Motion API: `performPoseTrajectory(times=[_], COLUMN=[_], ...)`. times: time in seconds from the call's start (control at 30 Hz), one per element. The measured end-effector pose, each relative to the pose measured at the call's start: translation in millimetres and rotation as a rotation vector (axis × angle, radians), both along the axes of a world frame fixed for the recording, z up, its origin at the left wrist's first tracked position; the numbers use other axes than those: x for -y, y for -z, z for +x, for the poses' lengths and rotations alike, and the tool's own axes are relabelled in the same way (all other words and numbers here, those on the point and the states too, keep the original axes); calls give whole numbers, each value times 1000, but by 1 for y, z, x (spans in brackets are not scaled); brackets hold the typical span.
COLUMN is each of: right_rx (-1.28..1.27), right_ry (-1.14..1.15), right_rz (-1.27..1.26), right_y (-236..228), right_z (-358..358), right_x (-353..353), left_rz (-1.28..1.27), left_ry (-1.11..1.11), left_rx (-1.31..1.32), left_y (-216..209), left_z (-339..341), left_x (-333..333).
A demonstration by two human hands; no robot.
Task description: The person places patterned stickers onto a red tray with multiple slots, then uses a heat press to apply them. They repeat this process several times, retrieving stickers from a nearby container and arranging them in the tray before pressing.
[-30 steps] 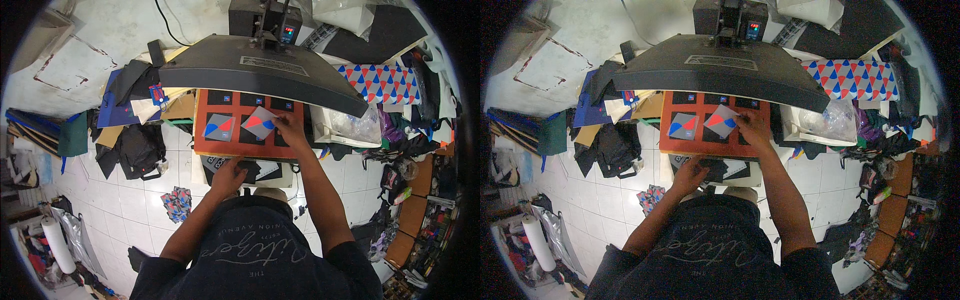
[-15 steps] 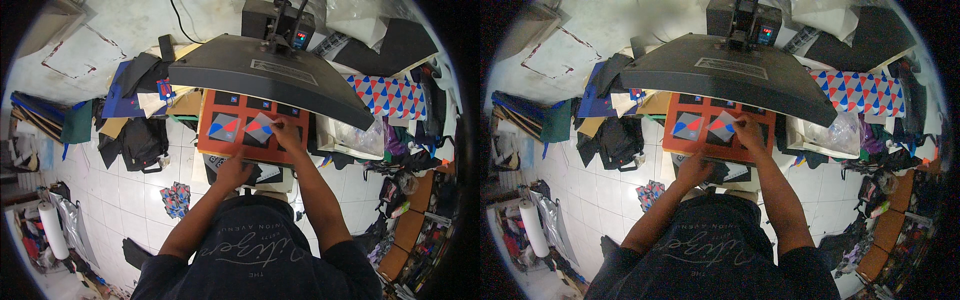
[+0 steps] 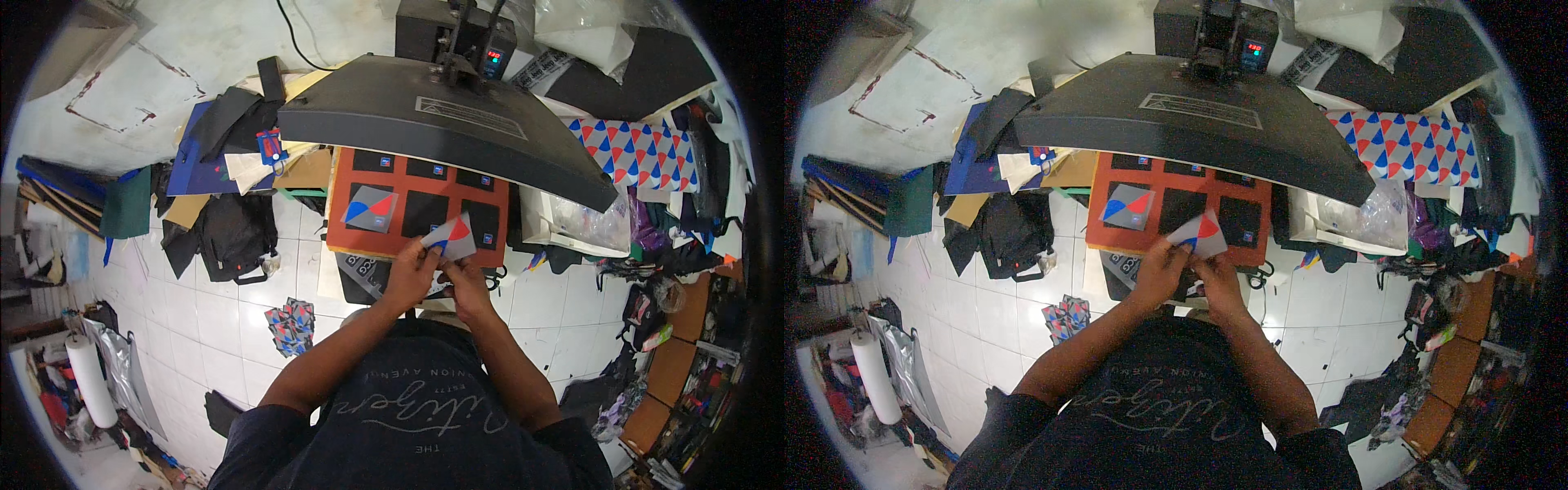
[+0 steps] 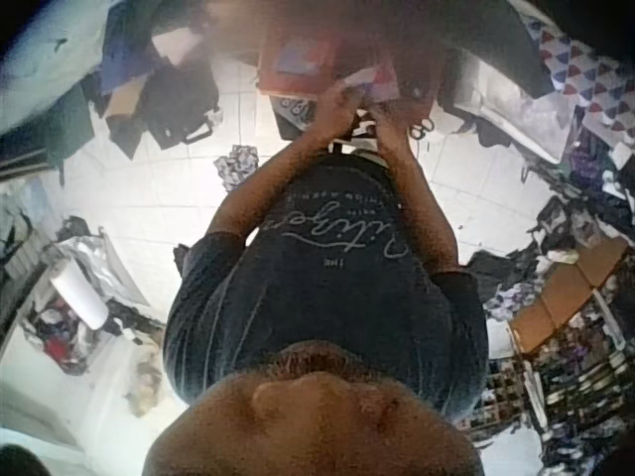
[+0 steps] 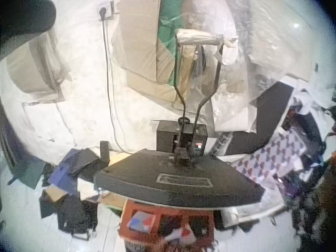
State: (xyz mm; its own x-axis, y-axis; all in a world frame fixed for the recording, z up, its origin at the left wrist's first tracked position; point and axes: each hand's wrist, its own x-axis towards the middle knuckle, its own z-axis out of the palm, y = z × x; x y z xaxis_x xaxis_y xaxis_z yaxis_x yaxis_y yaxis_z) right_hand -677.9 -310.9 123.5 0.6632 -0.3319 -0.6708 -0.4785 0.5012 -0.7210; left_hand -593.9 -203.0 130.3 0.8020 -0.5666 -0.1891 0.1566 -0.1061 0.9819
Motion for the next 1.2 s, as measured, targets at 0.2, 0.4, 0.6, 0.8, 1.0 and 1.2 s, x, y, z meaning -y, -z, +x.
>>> performPoseTrajectory(times=[0.2,0.4,0.6,0.8,1.0,1.2], right_rx=[297,115,83,58,-1,-32], right_ry=[-89,-539,-357,-437,-464,-493], right_rz=[-738,-792,-828,-996,-1046,-1089], right_y=[-1,-9,16,37,47,44], right_z=[5,34,55,90,99,101], right_x=[43,66,89,85,75,73], left_rz=[380,479,618,799,801,868], left_ry=[299,414,140,356,416,441], left_rx=[348,288,397,446,510,485], left_y=[7,-6,9,18,20,11], left_z=[42,54,30,13,16,26], left_x=[-20,-22,-43,-54,-45,-31])
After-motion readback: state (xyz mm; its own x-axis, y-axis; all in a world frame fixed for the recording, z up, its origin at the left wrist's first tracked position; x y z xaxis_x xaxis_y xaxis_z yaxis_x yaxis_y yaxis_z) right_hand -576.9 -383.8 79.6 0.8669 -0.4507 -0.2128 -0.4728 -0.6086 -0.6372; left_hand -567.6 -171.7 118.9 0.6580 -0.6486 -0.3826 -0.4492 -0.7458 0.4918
